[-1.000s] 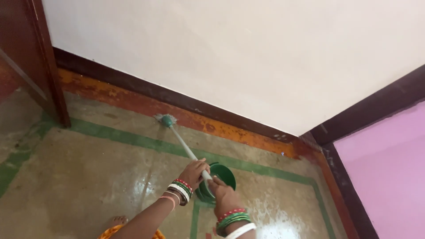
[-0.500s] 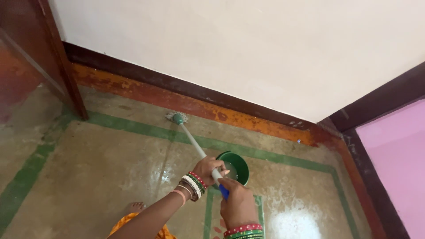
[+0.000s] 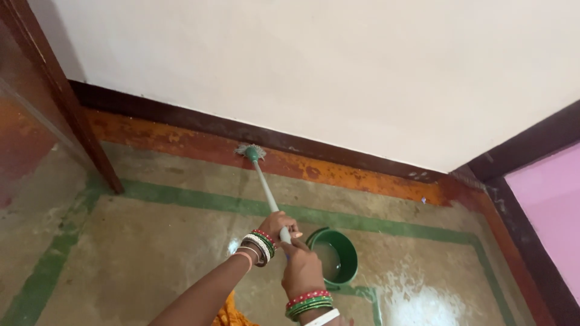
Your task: The person mops a floor, repeatedly dipping the mop into a bucket of water and scrubbing the surface. They navigate around the room, cleaning near the walls and doorway while occasionally repositioning the bucket.
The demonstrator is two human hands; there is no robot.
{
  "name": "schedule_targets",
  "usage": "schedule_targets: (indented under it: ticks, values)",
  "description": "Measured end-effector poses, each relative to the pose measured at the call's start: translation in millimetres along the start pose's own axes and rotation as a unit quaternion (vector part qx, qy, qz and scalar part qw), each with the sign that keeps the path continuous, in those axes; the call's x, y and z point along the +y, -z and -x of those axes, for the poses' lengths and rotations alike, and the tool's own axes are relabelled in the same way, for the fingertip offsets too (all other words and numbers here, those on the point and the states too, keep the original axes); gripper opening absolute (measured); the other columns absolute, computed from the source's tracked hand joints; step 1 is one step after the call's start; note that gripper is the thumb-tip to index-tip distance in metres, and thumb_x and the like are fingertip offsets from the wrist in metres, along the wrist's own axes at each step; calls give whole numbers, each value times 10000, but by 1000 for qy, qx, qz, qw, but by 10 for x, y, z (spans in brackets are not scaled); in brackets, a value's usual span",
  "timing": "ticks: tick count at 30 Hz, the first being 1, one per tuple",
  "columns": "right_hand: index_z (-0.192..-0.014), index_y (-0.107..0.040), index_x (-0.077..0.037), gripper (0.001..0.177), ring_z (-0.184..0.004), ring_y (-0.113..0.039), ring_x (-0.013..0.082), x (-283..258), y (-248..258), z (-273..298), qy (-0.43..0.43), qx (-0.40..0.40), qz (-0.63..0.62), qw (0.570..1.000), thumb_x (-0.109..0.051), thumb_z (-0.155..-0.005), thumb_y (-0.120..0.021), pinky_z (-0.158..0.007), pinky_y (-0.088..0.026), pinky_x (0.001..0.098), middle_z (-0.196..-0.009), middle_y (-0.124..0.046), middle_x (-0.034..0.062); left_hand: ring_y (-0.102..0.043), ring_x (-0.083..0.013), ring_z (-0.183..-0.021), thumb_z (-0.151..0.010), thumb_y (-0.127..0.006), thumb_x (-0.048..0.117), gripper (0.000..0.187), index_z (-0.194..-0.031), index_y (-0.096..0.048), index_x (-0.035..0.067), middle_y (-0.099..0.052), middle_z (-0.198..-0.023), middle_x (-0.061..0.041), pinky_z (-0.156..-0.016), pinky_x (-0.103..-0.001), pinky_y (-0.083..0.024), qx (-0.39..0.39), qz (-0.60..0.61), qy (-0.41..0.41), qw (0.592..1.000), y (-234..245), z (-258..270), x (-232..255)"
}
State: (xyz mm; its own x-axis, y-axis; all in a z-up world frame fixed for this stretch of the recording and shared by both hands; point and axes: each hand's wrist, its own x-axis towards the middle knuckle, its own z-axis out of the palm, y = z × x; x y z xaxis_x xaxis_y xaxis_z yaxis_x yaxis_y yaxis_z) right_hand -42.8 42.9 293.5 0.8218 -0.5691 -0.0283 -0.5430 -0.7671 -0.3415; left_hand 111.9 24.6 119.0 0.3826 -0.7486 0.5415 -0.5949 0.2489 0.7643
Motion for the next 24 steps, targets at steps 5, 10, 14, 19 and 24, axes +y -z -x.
schedule_targets:
  ticks: [5,10,14,19,24]
  values:
    - [-1161,-737,-235,514,-1057,-674,367,-45,-151,-289,-10,-26,7,1000,65,-750,-658,-901,-569,448,-1265,-672,101,-627,-292,-722,-827,-817,357,268,-733,-673,153,-723,-744,-28,-719,-426,-493,-59,-55,-49,996,-32,-90,-663]
    - [-1181,-744,-291,543,-1068,-672,365,-134,-60,-420,-31,-38,24,998,49,-768,-657,-910,-573,450,-1280,-664,89,-626,-278,-768,-855,-792,449,304,-772,-691,175,-709,-770,-20,-757,-428,-488,-74,-63,-17,995,26,-179,-630]
    - [-1204,-709,-294,545,-1078,-672,362,-198,-91,-328,-51,-68,48,995,49,-785,-649,-930,-572,443,-1309,-650,84,-623,-266,-770,-854,-789,450,297,-758,-684,189,-718,-771,2,-765,-412,-505,-90,-74,-6,993,-68,-75,-764]
    - [-1277,-665,-254,631,-1116,-652,364,63,-449,-63,-23,-66,20,997,78,-740,-668,-938,-567,431,-1403,-585,95,-636,-253,-815,-692,-805,223,113,-762,-720,246,-739,-814,53,-774,-397,-530,-92,-139,-88,982,-363,261,-1074]
    - [-1283,-656,-209,623,-1126,-646,368,85,-283,483,-3,-68,13,998,82,-732,-674,-930,-567,423,-1395,-577,127,-643,-237,-838,-663,-808,190,154,-768,-730,271,-738,-823,75,-775,-401,-529,-128,-167,-84,974,-449,564,-582]
